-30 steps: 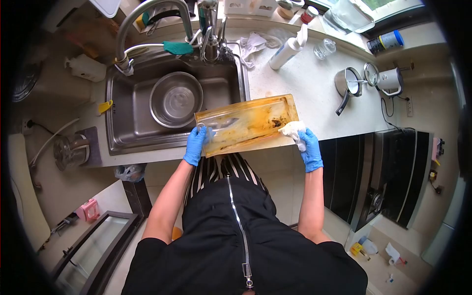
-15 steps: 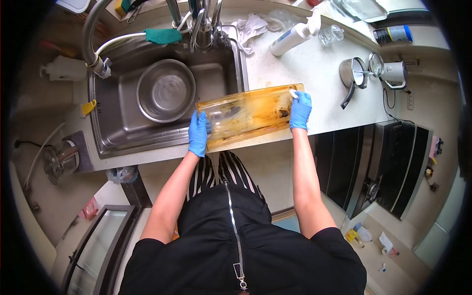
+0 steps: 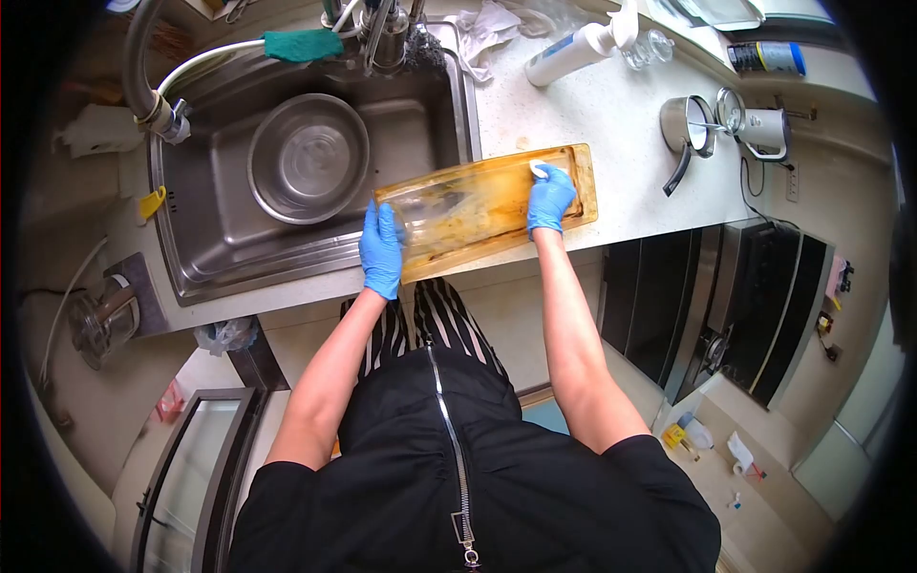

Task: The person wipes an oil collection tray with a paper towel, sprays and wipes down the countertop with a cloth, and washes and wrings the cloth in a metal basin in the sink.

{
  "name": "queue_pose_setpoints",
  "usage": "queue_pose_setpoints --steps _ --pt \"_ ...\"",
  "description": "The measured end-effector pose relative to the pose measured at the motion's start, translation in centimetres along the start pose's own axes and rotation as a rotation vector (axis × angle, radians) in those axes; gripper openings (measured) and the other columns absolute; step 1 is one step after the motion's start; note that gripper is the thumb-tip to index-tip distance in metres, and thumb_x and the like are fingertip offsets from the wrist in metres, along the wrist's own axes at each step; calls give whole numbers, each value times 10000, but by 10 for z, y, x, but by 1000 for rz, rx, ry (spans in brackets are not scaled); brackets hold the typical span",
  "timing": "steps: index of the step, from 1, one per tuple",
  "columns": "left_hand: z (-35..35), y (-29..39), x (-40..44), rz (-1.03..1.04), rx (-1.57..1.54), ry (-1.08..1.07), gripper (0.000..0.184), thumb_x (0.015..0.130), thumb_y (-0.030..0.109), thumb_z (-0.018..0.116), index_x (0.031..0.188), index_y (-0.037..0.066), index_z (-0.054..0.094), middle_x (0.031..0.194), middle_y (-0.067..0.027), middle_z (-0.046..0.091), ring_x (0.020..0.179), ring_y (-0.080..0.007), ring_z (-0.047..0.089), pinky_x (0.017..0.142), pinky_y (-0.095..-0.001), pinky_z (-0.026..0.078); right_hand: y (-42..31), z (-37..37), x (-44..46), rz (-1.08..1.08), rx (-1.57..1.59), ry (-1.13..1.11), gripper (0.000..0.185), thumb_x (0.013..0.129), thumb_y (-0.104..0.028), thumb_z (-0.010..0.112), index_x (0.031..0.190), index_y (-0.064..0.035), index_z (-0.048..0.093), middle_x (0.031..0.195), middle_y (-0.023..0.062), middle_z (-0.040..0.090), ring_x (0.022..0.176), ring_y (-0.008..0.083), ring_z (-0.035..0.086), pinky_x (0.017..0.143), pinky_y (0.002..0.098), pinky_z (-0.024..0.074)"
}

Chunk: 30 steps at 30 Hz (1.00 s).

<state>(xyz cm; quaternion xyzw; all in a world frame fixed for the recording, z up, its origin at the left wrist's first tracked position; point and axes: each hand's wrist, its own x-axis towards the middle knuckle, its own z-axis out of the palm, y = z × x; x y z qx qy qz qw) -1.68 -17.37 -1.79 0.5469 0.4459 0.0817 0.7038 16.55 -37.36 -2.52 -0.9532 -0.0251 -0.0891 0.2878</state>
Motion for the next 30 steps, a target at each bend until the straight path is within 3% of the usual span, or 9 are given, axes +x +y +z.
queue_pose_setpoints --steps 8,10,11,13,15,17,21,27,30 --pt "3 -10 4 29 61 46 355 892 411 443 1047 97 497 602 57 424 493 -11 379 425 -162 327 -104 39 -104 -179 311 -204 151 678 -22 559 787 -69 651 783 137 616 725 262 593 693 328 468" --pt "3 -15 10 85 15 -2 362 897 411 430 1062 94 487 598 57 424 488 -14 379 426 -167 333 -117 19 -102 -29 251 -689 187 717 -57 590 900 -45 628 837 114 627 742 214 602 705 297 473" --pt "1 -16 13 92 9 9 362 897 411 430 1062 94 487 598 57 424 488 -14 379 426 -167 333 -118 8 -97 -43 253 -693 187 717 -57 590 900 -45 628 837 114 627 742 214 602 705 297 473" --pt "0 -18 11 99 119 3 376 901 408 420 1103 94 474 597 55 427 484 -18 381 428 -173 342 -101 -20 -82 643 984 -843 276 768 -108 602 1022 -8 568 876 81 617 742 160 595 676 261 480" --pt "-1 -1 1 28 38 -7 407 896 418 426 1138 93 466 602 46 441 492 -28 405 439 -183 365 -71 -30 -63 555 1119 -778 318 784 -128 610 1057 11 523 883 63 594 722 130 579 624 237 482" --pt "-1 -8 7 36 155 -11 544 877 477 418 1225 59 428 642 -62 533 530 -122 502 515 -281 433 -37 -36 -43 525 737 -709 284 772 -126 630 1011 3 545 899 71 597 751 122 578 645 231 470" --pt "-1 -8 6 53 151 -2 547 872 484 426 1215 57 435 625 -37 517 527 -99 480 498 -260 419 -11 -36 -22 442 698 -574 195 729 -1 616 912 -9 550 821 65 606 686 114 569 602 232 464" --pt "1 -6 5 30 91 -13 408 891 406 446 1159 100 469 625 30 469 519 -40 439 468 -188 398 3 -32 -27 483 714 -498 161 723 10 578 881 3 605 805 58 605 712 130 571 655 246 461" --pt "2 -8 4 52 79 17 408 891 406 445 1158 99 469 633 28 472 523 -40 440 471 -189 402 -8 -41 -40 -116 266 -418 316 679 -34 558 989 22 588 942 153 564 915 275 531 826 319 420"
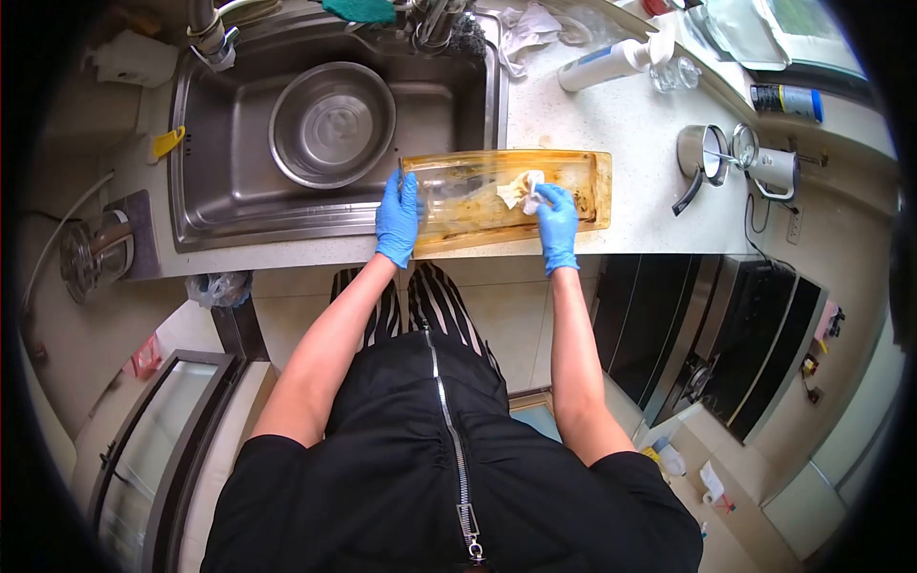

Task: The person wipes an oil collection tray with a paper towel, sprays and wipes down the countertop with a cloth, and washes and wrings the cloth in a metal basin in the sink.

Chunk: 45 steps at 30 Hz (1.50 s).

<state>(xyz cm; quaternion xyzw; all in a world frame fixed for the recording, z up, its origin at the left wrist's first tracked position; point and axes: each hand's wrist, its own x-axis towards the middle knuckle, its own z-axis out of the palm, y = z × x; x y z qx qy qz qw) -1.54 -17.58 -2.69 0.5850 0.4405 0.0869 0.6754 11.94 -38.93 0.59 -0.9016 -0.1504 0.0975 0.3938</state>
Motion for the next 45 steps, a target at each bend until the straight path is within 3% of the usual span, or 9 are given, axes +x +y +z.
queue_pose_setpoints --steps 3,7,8,15,22,26,35,37,45 --pt "-1 3 -1 -4 18 -10 413 892 407 442 1165 97 463 641 23 478 530 -43 447 478 -191 409 -17 13 -15 -95 -285 -129 422 661 -64 595 1079 -14 554 1033 155 519 1021 300 471 905 346 378" --pt "0 0 0 0 74 -7 416 893 407 440 1171 98 459 642 22 476 537 -46 454 482 -194 414 -36 30 -19 -169 -454 16 509 593 -221 746 1000 3 538 1015 164 484 990 323 430 849 390 372" --pt "-1 -2 0 8 58 -10 418 893 408 439 1175 99 456 638 22 474 534 -47 453 481 -195 413 -37 33 -13 -167 -439 75 490 533 -293 781 856 -6 552 941 143 511 914 303 455 808 376 373" --pt "-1 -2 1 -5 30 -24 433 892 410 442 1195 102 445 622 22 468 515 -46 433 466 -199 402 2 14 24 -2 -419 15 194 648 -152 664 740 -22 553 703 164 564 671 322 546 635 382 444" --pt "2 -7 4 19 96 -6 506 884 412 458 1243 61 401 651 12 476 524 -47 427 466 -206 397 11 -11 36 120 -123 313 128 713 -122 616 792 -22 605 689 104 608 637 178 575 622 297 464" --pt "2 -7 4 2 23 -30 518 883 413 460 1252 57 393 649 13 473 525 -48 422 465 -208 395 7 -30 51 231 -128 233 151 702 -56 612 845 -32 652 798 109 623 705 196 592 678 291 470" --pt "4 -11 5 36 88 16 481 888 380 466 1252 72 403 670 26 472 511 -41 411 453 -199 385 25 -12 28 -149 -360 73 301 651 -117 698 919 -5 619 956 180 574 873 307 558 781 361 449" --pt "3 -4 3 20 156 -7 550 874 472 422 1214 39 430 674 -118 584 570 -186 556 548 -321 435 26 -10 31 -199 -479 87 355 616 -170 730 903 1 610 922 185 582 868 318 556 774 363 447" --pt "5 -1 2 41 225 47 546 874 470 418 1209 40 439 641 -125 586 580 -211 578 556 -338 436 37 -37 49 -33 -449 99 154 671 -70 572 812 -28 619 769 174 593 739 321 574 702 387 457"
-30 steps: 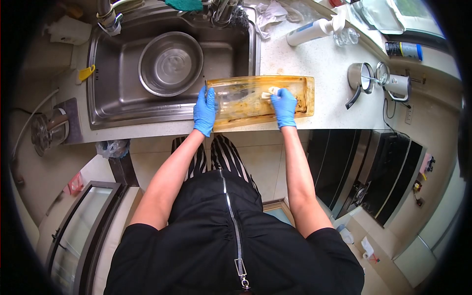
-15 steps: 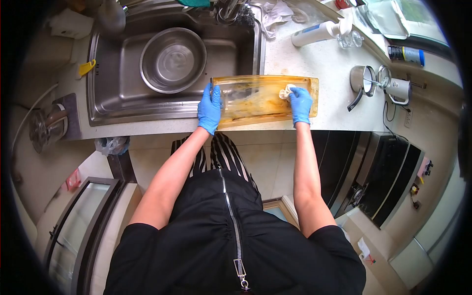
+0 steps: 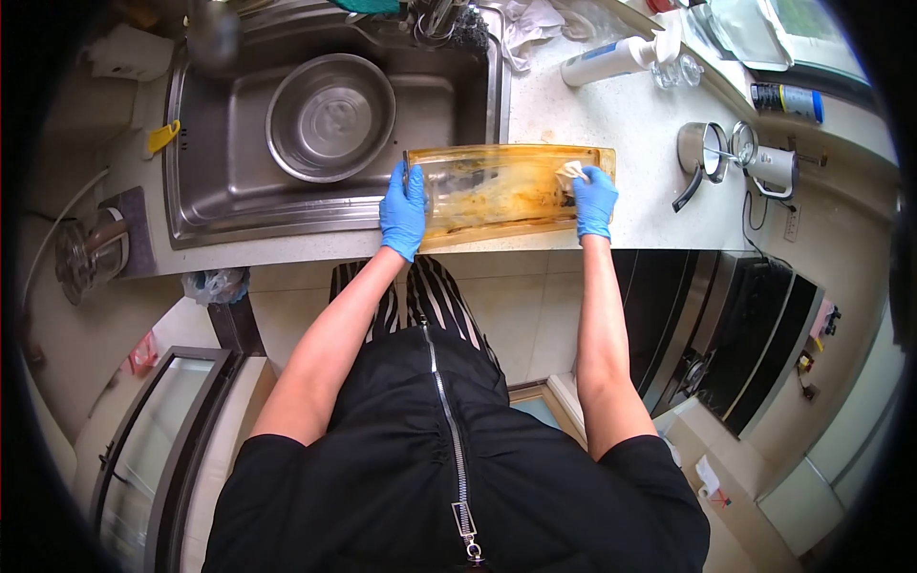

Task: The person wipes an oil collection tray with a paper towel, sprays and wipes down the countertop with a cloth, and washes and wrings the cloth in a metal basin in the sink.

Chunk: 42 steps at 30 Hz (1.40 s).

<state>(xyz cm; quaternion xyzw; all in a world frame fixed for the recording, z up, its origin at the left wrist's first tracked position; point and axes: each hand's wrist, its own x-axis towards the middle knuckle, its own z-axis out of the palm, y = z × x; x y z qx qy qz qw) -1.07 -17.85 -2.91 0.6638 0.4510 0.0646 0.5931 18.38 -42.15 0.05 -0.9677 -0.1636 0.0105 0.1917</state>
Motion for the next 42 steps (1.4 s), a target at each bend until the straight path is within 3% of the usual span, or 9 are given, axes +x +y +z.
queue_pose_setpoints --steps 6,10,13,18,22,25,27,30,42 --pt "2 2 -1 -30 0 6 529 875 461 424 1199 44 451 640 -122 584 574 -204 574 553 -334 434 21 -3 -8 89 -154 92 174 676 -62 572 845 -36 603 826 169 583 773 314 563 714 390 446" --pt "1 9 -5 -43 -79 -13 508 881 443 428 1197 47 455 604 -88 562 538 -167 540 532 -310 425 17 15 -21 5 -140 151 108 669 -27 535 753 -8 600 708 178 569 713 330 552 693 395 443" --pt "2 6 -5 -42 -60 4 501 883 438 429 1193 45 459 591 -77 549 529 -152 525 525 -302 420 -64 17 -43 -47 -131 67 81 677 -8 495 655 -21 572 667 178 555 670 323 541 622 414 431" --pt "2 8 -1 -41 -52 -4 509 882 445 429 1193 44 459 598 -78 552 535 -153 528 527 -301 418 -119 29 -82 -205 257 -73 107 682 4 551 767 -35 602 760 155 585 733 299 567 689 380 456" --pt "2 5 -4 -51 -81 -21 511 879 447 436 1193 45 460 614 -79 558 537 -146 524 523 -296 417 -28 -38 -26 -129 123 -85 96 701 -75 541 744 -43 621 781 150 610 691 300 582 635 369 483" --pt "1 3 -3 -64 -104 -28 513 874 443 451 1195 41 459 620 -74 558 534 -130 516 520 -287 416 15 -51 -9 -35 -346 -300 108 706 -108 538 721 -38 619 732 151 606 674 307 583 598 370 487" --pt "3 4 -2 -67 -147 -14 514 872 439 460 1195 39 458 620 -70 557 532 -121 510 518 -282 414 23 -48 -8 -317 -782 -527 98 715 -108 541 685 -44 610 675 160 590 677 314 586 593 391 486" --pt "3 3 -3 -71 -166 5 506 866 427 480 1189 37 464 615 -55 551 526 -105 497 511 -270 409 31 -40 -15 -131 -604 -503 116 707 -170 552 713 -81 626 715 168 595 700 325 575 617 410 466" --pt "7 0 2 -64 -164 43 439 856 400 508 1125 53 518 700 -84 595 612 -143 536 584 -284 425 43 -12 -36 -188 -484 -324 115 722 -105 543 649 -74 626 675 165 590 622 327 596 572 417 482"
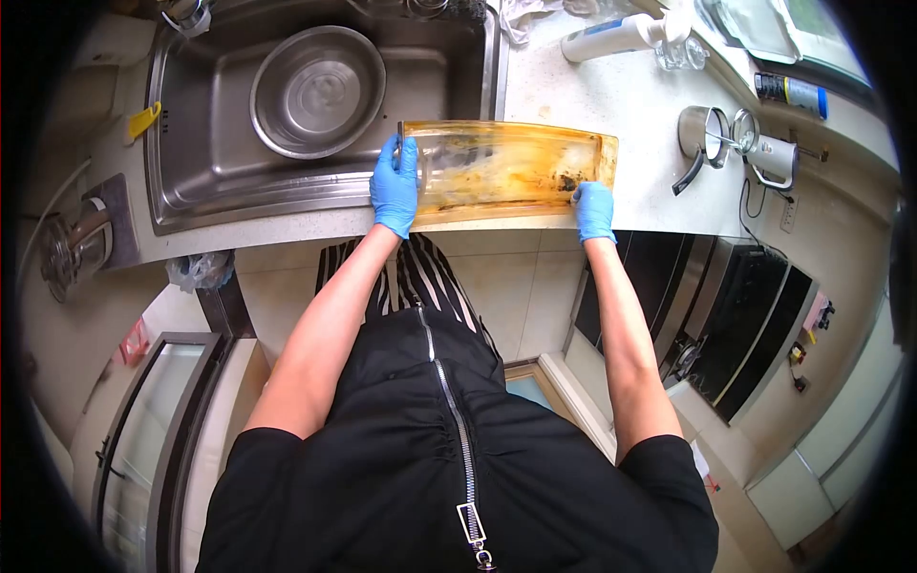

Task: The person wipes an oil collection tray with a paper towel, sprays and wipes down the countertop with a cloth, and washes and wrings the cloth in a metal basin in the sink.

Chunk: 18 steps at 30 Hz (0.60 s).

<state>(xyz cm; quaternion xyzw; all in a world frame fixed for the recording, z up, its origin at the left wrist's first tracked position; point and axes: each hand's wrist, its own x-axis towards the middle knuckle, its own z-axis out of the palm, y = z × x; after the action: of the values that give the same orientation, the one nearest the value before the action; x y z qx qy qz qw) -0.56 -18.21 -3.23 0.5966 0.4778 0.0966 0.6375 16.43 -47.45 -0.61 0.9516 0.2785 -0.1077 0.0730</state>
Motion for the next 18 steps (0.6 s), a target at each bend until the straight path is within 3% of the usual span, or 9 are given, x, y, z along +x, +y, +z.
queue_pose_setpoints --steps 3,10,12,14,18 --pt "1 -4 1 2 -36 0 440 850 411 512 1126 68 521 736 -105 616 638 -167 559 616 -299 436 -8 9 -3 101 -18 1 60 654 -82 588 612 -93 630 652 157 587 639 330 584 603 403 472" --pt "1 -1 1 -48 30 -8 428 851 412 508 1128 87 521 806 -137 637 728 -208 609 655 -315 449 -41 -2 -7 125 -68 79 71 659 -75 577 620 -98 632 658 157 589 633 327 585 590 401 471" --pt "2 -7 2 -27 14 -5 432 852 416 503 1131 85 516 835 -146 637 769 -224 615 674 -320 451 -67 -14 -8 71 70 -3 71 662 -70 568 614 -93 615 647 158 575 632 324 578 577 402 463" --pt "5 -8 -4 -31 28 -5 439 854 418 498 1133 79 511 849 -152 634 779 -231 614 680 -325 452 -123 -8 -17 -11 83 49 60 662 -70 568 610 -91 590 643 151 557 631 320 567 564 405 453" --pt "8 -7 -1 34 15 18 460 860 422 483 1139 56 496 895 -168 625 804 -260 611 695 -343 451 -203 -18 -31 -22 455 120 38 651 -65 590 627 -91 575 661 135 552 631 319 557 573 402 448"
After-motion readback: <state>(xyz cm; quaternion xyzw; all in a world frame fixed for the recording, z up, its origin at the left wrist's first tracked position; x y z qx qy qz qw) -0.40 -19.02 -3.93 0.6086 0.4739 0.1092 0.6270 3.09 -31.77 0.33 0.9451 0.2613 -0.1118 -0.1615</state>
